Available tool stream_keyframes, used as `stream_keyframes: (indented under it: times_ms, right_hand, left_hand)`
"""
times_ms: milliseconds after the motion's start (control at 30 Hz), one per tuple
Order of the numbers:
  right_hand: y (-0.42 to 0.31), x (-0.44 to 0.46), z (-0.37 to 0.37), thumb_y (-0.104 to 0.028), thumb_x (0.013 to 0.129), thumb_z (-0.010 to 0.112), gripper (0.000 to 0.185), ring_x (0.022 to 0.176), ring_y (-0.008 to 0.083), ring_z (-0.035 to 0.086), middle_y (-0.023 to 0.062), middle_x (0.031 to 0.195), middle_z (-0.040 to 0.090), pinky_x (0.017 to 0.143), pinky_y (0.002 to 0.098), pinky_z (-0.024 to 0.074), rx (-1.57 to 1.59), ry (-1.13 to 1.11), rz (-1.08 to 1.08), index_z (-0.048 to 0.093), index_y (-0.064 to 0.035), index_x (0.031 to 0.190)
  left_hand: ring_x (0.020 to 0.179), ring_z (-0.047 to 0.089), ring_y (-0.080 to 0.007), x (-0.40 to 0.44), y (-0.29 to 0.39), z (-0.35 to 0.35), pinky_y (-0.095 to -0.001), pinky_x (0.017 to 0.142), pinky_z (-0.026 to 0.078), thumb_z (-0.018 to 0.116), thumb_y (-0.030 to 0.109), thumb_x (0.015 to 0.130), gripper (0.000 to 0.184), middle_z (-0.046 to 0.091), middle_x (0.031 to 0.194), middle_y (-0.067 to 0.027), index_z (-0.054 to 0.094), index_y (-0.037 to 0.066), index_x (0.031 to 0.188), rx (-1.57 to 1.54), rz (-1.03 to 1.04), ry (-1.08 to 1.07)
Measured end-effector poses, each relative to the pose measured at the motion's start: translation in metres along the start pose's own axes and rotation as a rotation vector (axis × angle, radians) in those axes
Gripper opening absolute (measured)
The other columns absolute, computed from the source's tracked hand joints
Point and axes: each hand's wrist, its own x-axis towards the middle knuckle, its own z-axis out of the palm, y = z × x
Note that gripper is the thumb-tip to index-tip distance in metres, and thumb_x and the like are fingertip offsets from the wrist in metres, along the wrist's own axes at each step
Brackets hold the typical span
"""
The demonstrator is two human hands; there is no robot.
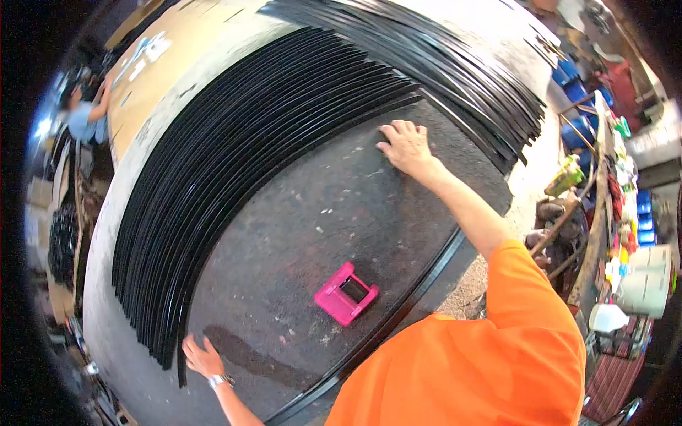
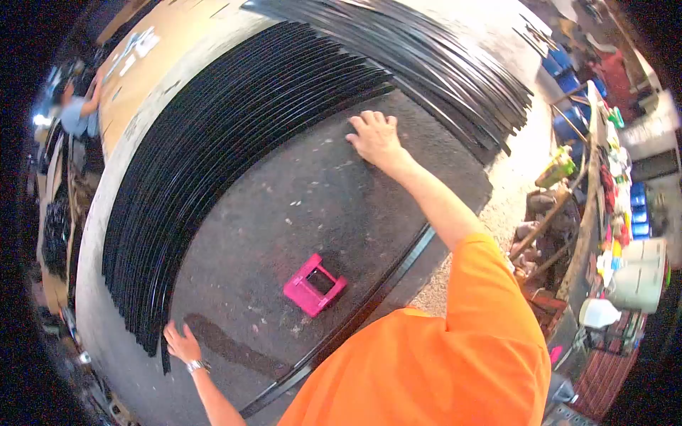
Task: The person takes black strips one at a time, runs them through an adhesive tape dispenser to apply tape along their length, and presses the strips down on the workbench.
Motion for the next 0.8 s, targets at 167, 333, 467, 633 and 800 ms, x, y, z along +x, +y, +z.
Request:
stream_keyframes:
  times_ms: [167,333,467,633,800]
  right_hand:
    - [0.013,0.008,0.005,-0.035,0.089,0.073,0.037,0.113,0.0275,0.057,0.0072,0.114,0.059,0.091,0.0504,0.0412,-0.010,-0.024,0.085,0.064,-0.0148,0.119]
    - [0.034,0.028,-0.014,-0.027,0.087,0.074,0.041,0.119,0.0273,0.057,0.0063,0.122,0.061,0.094,0.0503,0.0421,-0.093,-0.118,0.233,0.063,-0.0158,0.125]
    - [0.056,0.055,-0.023,-0.014,0.083,0.070,0.045,0.121,0.0259,0.056,0.0049,0.124,0.061,0.096,0.0523,0.0419,-0.215,-0.123,0.163,0.059,-0.0173,0.127]
    - [0.070,0.070,-0.010,-0.005,0.084,0.066,0.049,0.123,0.0247,0.055,0.0034,0.120,0.063,0.105,0.0556,0.0341,-0.204,-0.057,-0.006,0.054,-0.0172,0.130]
    - [0.060,0.080,-0.004,-0.004,0.083,0.068,0.057,0.124,0.0251,0.054,0.0047,0.117,0.065,0.113,0.0606,0.0272,-0.244,-0.141,-0.035,0.051,-0.0167,0.135]
  left_hand:
    - [0.132,0.053,-0.0384,-0.080,0.018,0.024,-0.0549,0.100,0.047,0.057,0.033,0.103,0.042,0.054,0.143,-0.0184,0.057,0.006,0.136,-0.191,0.031,-0.028]
    - [0.130,0.054,-0.0418,-0.113,0.034,0.024,-0.0516,0.105,0.046,0.059,0.029,0.103,0.044,0.054,0.142,-0.0230,0.057,0.000,0.136,-0.298,0.024,0.041]
    - [0.125,0.055,-0.0429,-0.096,0.040,-0.001,-0.0506,0.104,0.047,0.069,0.023,0.096,0.045,0.058,0.134,-0.0242,0.058,0.001,0.134,-0.489,-0.114,0.043]
    - [0.118,0.059,-0.0406,-0.056,0.021,-0.005,-0.0519,0.097,0.051,0.074,0.021,0.090,0.054,0.055,0.134,-0.0191,0.054,0.009,0.139,-0.230,-0.159,0.032]
    - [0.109,0.066,-0.0330,-0.050,0.033,0.000,-0.0510,0.088,0.053,0.073,0.017,0.089,0.053,0.055,0.136,-0.0132,0.055,0.012,0.138,-0.276,-0.102,0.008]
